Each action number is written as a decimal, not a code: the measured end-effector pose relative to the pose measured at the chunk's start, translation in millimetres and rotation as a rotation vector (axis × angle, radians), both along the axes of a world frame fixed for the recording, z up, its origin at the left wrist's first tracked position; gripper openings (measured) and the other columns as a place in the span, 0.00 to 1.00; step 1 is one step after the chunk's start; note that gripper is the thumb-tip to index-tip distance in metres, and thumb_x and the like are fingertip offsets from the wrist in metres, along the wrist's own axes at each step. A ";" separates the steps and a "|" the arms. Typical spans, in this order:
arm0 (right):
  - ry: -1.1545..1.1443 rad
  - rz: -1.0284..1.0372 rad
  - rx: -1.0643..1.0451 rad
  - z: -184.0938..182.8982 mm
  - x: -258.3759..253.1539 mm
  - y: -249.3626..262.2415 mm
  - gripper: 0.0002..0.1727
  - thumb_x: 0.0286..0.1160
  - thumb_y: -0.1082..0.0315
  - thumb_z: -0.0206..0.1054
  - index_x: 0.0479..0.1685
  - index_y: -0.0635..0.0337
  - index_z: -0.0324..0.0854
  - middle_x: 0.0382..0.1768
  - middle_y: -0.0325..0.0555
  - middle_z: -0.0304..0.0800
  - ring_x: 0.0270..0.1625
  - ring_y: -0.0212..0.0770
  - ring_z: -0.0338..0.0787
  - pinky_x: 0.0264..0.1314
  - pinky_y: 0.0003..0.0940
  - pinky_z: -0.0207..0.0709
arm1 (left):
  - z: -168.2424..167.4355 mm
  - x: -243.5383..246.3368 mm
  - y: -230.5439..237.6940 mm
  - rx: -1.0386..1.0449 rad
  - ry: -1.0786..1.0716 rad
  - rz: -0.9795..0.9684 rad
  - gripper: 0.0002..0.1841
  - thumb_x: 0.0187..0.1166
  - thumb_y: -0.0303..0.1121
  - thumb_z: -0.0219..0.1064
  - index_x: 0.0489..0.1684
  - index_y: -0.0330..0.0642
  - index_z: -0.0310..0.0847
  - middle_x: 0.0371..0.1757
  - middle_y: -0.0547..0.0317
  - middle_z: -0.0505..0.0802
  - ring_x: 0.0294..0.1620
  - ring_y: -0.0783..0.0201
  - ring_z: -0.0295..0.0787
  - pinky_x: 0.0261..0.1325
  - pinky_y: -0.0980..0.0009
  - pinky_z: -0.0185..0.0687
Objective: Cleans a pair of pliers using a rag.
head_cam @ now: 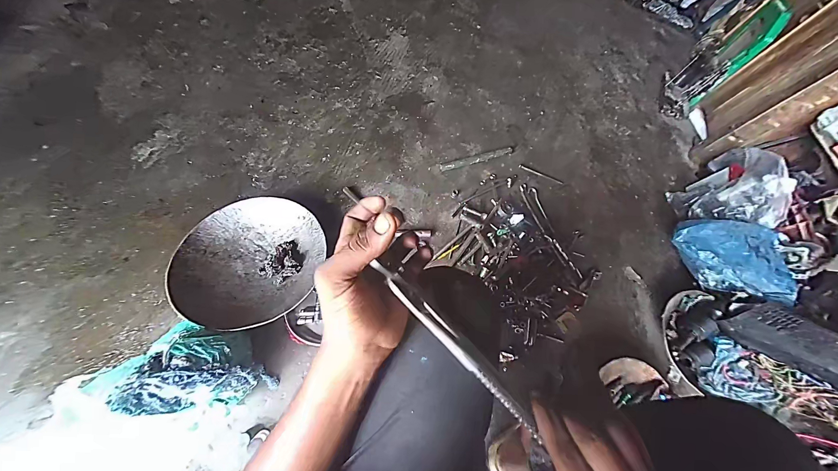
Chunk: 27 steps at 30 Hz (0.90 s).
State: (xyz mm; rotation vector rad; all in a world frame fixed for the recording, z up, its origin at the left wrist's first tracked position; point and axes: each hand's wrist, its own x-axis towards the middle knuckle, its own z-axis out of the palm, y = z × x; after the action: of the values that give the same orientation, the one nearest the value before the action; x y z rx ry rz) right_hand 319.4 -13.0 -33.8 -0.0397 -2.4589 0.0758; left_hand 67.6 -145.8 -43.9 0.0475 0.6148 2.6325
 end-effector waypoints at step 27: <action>-0.892 0.231 -0.536 9.0 47.1 -15.6 0.10 0.83 0.71 0.62 0.51 0.62 0.88 0.46 0.63 0.90 0.51 0.61 0.92 0.53 0.53 0.86 | -5.1 -6.8 5.7 0.254 0.157 -0.201 0.23 0.93 0.50 0.46 0.32 0.45 0.76 0.20 0.63 0.76 0.13 0.68 0.74 0.16 0.74 0.75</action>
State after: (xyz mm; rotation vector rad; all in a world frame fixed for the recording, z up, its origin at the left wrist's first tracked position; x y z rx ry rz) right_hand 366.5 -28.7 -24.8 -0.0240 -3.2278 1.0075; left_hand 60.9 -140.1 -49.0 0.3749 0.3034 2.5091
